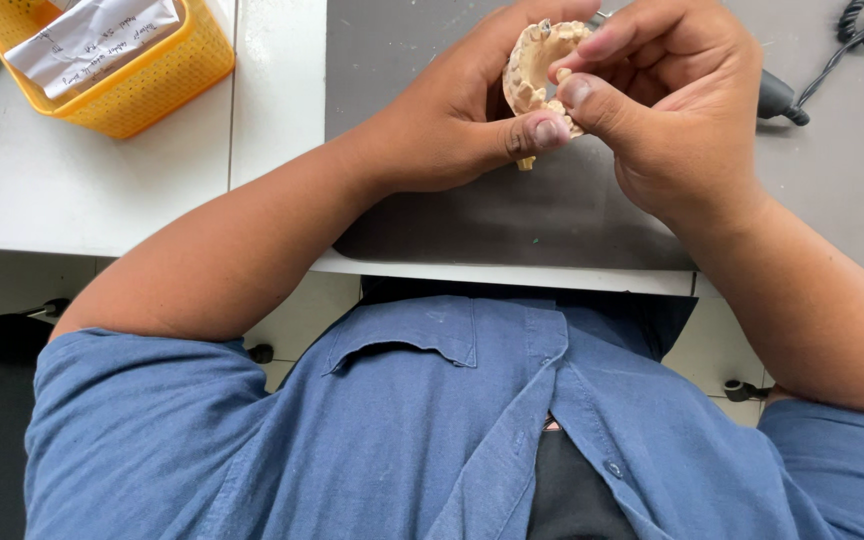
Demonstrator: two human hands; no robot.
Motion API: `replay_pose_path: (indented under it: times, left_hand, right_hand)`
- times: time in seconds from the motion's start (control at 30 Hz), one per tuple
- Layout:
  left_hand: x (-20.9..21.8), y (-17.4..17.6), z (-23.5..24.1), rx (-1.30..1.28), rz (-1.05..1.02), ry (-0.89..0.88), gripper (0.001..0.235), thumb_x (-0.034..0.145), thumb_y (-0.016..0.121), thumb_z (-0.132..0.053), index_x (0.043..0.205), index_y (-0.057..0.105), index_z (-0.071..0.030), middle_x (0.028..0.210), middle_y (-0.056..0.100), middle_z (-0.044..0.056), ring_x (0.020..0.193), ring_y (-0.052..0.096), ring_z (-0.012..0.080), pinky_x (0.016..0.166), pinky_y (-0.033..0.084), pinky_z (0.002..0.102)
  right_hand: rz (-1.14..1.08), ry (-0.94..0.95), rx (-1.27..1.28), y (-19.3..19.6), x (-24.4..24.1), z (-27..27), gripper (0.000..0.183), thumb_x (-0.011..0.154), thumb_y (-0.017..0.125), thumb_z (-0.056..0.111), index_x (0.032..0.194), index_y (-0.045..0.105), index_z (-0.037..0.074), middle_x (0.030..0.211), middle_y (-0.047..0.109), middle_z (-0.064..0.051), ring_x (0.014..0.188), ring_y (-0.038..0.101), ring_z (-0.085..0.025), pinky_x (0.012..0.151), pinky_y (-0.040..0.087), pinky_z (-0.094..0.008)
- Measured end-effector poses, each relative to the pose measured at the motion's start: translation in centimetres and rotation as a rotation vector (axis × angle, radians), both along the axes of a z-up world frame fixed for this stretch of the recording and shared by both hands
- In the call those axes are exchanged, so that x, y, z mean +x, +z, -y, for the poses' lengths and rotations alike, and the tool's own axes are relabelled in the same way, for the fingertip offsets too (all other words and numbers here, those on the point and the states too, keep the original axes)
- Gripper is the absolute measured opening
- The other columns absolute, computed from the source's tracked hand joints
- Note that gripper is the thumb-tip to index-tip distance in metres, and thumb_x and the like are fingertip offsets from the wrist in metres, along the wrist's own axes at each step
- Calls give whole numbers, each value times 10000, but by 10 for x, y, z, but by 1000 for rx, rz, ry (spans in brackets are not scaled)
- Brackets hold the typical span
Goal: The person uses a rotary tool to grind and shape a small tooth-like object, then places it into a dental cast and checks the fit. The person repeats the grinding and fitting process several times to adjust the prosthesis.
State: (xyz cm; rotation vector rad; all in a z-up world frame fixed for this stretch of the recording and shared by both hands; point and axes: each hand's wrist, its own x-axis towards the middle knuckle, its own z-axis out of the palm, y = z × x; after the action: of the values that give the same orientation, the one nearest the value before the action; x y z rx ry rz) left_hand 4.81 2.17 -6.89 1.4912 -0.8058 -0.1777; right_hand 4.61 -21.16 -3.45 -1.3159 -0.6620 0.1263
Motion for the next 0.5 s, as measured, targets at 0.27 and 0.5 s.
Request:
replay_pose_path:
  times: [0.27, 0.5]
  left_hand:
    - [9, 15, -9, 314, 28, 390, 549, 887, 877, -427, 1178, 646, -24, 1003, 745, 96, 896, 728, 208, 740, 584, 357]
    - [9, 31, -28, 1018, 80, 540, 450, 903, 792, -451, 1061, 710, -37, 943, 728, 145, 802, 705, 296, 728, 540, 412]
  right_hand:
    - [245, -67, -234, 4, 17, 22, 104, 1066, 674, -103, 1130, 619, -41, 1121, 706, -129, 1060, 735, -164, 957, 638, -278]
    - [399, -58, -524, -6, 31, 46, 65, 1078, 679, -120, 1122, 653, -80, 1072, 695, -131, 1031, 711, -161, 927, 602, -284]
